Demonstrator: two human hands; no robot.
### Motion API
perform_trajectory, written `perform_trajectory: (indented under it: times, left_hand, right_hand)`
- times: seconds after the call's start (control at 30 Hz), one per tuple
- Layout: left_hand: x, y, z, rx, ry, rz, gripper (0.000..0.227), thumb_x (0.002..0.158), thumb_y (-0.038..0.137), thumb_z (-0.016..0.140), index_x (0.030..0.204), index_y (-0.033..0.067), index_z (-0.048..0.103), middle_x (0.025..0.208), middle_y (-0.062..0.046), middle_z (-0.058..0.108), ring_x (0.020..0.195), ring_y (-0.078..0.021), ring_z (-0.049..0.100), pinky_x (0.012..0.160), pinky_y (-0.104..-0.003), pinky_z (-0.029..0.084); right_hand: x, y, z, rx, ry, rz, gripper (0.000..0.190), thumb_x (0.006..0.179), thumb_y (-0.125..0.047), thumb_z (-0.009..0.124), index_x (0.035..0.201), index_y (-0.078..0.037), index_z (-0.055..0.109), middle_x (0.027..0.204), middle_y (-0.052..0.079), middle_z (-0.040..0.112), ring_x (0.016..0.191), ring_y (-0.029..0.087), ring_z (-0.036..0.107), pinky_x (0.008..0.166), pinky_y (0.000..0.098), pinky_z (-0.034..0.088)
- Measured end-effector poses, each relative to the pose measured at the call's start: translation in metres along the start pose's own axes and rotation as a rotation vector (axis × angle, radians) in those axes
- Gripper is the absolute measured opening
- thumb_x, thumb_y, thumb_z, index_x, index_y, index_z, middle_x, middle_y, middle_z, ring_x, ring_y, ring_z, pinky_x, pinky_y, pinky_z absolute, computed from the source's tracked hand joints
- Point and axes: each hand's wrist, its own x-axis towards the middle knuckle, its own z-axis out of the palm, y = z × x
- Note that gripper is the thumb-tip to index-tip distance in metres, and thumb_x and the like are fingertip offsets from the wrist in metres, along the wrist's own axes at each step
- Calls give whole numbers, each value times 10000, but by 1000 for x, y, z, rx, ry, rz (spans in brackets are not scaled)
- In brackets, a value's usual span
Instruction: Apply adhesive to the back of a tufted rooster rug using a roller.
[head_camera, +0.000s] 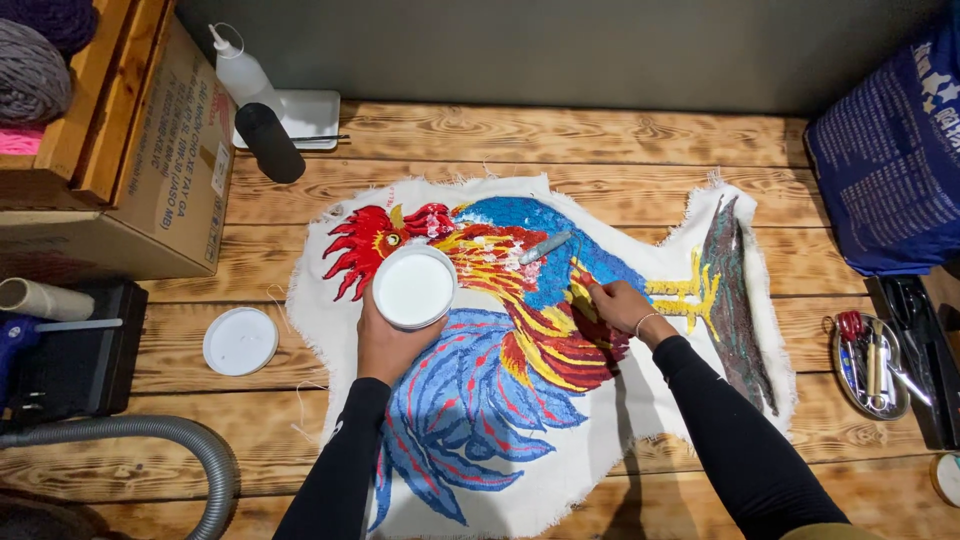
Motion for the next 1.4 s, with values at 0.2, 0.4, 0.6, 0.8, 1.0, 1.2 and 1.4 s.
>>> perform_trajectory:
  times: [0.2, 0.4, 0.6, 0.8, 1.0, 1.2, 1.4]
  left_hand:
    - [1, 3, -3, -4, 3, -62, 1032, 604, 308, 963, 1422, 70, 381, 1324, -188, 651, 1240, -321, 649, 1016, -431, 532]
    - [1, 3, 0, -14, 3, -65, 1043, 597, 319, 959, 1427, 71, 380, 1325, -186, 651, 1238, -317, 649, 1010, -433, 535]
    - [1, 3, -1, -10, 16, -48, 1047, 604, 328, 961, 1432, 59, 380, 1318, -190, 651, 1228, -323, 649, 1007, -440, 532]
    - [0, 3, -9, -21, 4, -36, 1033, 603, 321, 952, 1436, 65, 397, 1315, -182, 666, 1230, -314, 660, 1011, -439, 537]
    - [-1, -8, -5, 24, 41, -22, 1092, 595, 319, 970, 1459, 47, 360, 1330, -205, 639, 1238, -333, 640, 1014, -446, 525]
    - [-2, -9, -5, -6, 17, -31, 1110, 601, 318, 960, 1475, 51, 329, 1335, -202, 631, 1246, -328, 637, 1018, -439, 522]
    - [-2, 1, -6, -7, 9, -41, 1061, 607, 317, 956, 1456, 82, 365, 1326, -180, 657, 1246, -320, 653, 1021, -437, 531]
  right_hand:
    - [1, 2, -8, 82, -80, 49, 644, 1009, -498, 506, 887, 101, 710, 646, 132, 642, 526, 239, 587, 530, 400, 468]
    - [7, -13, 6, 59, -97, -8, 585, 989, -494, 518, 875, 52, 695, 634, 124, 651, 521, 210, 587, 516, 367, 465]
    - [23, -44, 22, 87, -71, -42, 571, 988, -488, 519, 877, 49, 678, 641, 124, 672, 511, 207, 622, 503, 367, 477]
    - [30, -51, 19, 71, -76, -49, 578, 972, -517, 538, 865, 37, 663, 643, 125, 658, 509, 224, 610, 485, 391, 466]
    - [-6, -70, -18, 26, -126, 11, 680, 966, -624, 521, 870, 31, 678, 637, 128, 640, 508, 228, 603, 498, 381, 466]
    - [21, -38, -11, -50, -92, -40, 647, 965, -541, 542, 934, 81, 716, 661, 175, 686, 540, 254, 643, 542, 408, 496]
    - [23, -35, 20, -208, 111, -353, 528, 967, -478, 559, 935, 32, 696, 805, 261, 711, 755, 414, 694, 725, 495, 536]
